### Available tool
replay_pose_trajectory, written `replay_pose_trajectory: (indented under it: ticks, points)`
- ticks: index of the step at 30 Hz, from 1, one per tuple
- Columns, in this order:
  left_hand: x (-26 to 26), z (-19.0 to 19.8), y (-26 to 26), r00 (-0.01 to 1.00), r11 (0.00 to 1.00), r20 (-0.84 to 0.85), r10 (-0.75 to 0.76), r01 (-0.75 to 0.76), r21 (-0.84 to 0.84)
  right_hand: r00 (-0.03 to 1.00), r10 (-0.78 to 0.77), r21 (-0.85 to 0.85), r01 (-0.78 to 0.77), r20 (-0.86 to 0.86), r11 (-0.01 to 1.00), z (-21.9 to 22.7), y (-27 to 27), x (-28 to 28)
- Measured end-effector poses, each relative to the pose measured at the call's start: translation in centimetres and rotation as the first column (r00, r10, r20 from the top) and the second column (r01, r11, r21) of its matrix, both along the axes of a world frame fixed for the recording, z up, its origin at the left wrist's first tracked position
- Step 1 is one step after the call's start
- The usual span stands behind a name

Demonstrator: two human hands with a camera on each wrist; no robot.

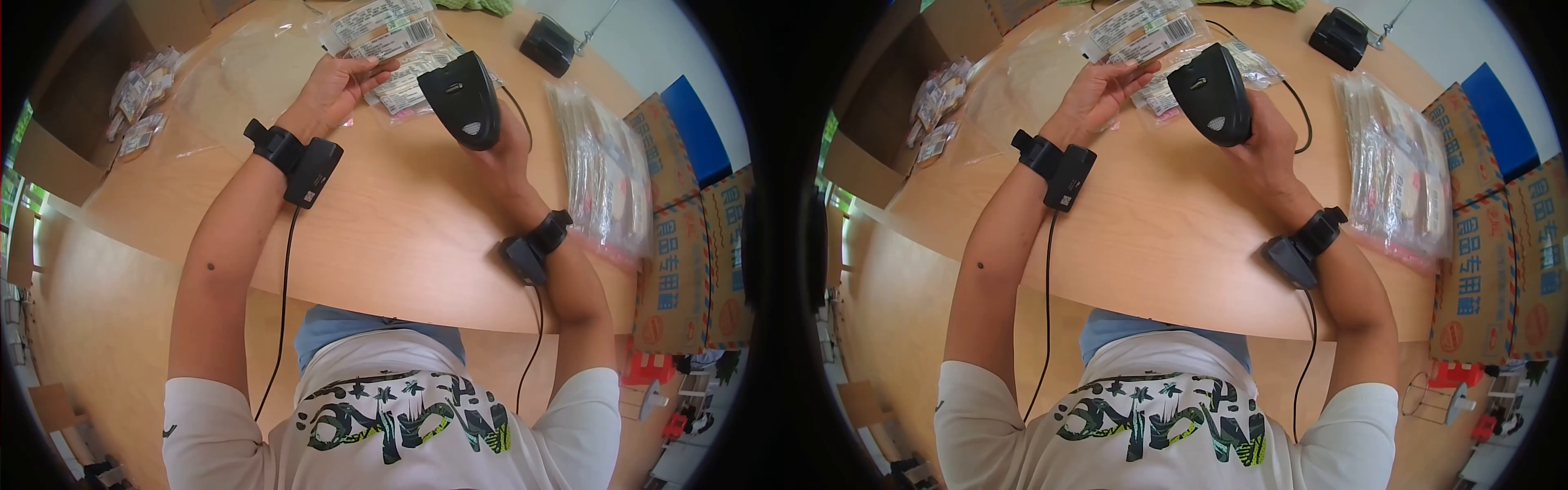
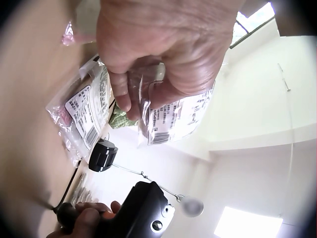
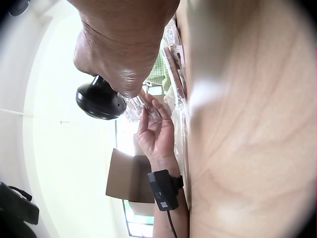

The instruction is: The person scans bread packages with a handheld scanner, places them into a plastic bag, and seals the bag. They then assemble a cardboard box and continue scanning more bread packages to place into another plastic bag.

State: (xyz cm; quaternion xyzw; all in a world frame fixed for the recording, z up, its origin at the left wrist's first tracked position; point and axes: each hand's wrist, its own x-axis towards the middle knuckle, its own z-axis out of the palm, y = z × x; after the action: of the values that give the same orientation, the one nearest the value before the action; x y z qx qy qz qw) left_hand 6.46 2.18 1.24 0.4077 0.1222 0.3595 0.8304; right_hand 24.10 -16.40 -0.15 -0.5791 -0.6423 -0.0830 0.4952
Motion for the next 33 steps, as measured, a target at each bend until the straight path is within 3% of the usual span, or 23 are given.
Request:
replay_pose_trajectory:
  ticks: [10, 21, 24, 30, 33]
  points:
    - [0.6, -1.7, 0.9, 0.999, 0.998, 0.018, 0.042, -0.041, -0.056, 0.997, -0.053, 0.009, 0.053, 0.047, 0.999, -0.3, 0.2, 0.2]
    - [0.8, -2.0, 0.9, 0.998, 1.000, 0.050, -0.028, 0.029, -0.012, 0.992, -0.075, 0.013, 0.074, 0.101, 0.997, 0.0, 0.1, 0.1]
    - [0.7, -2.1, 0.9, 0.999, 0.999, 0.036, -0.035, 0.035, 0.004, 0.998, -0.054, 0.022, 0.054, 0.019, 0.998, 0.2, 0.1, -0.2]
    - [0.9, -2.6, 1.2, 0.998, 0.998, 0.034, -0.056, 0.056, 0.021, 0.993, -0.071, -0.014, 0.073, 0.094, 0.997, -0.1, 0.1, 0.2]
    - [0.8, -2.2, 0.9, 0.997, 0.997, 0.022, -0.069, 0.069, 0.021, 0.999, -0.037, 0.020, 0.037, -0.027, 0.999, 0.2, 0.2, -0.2]
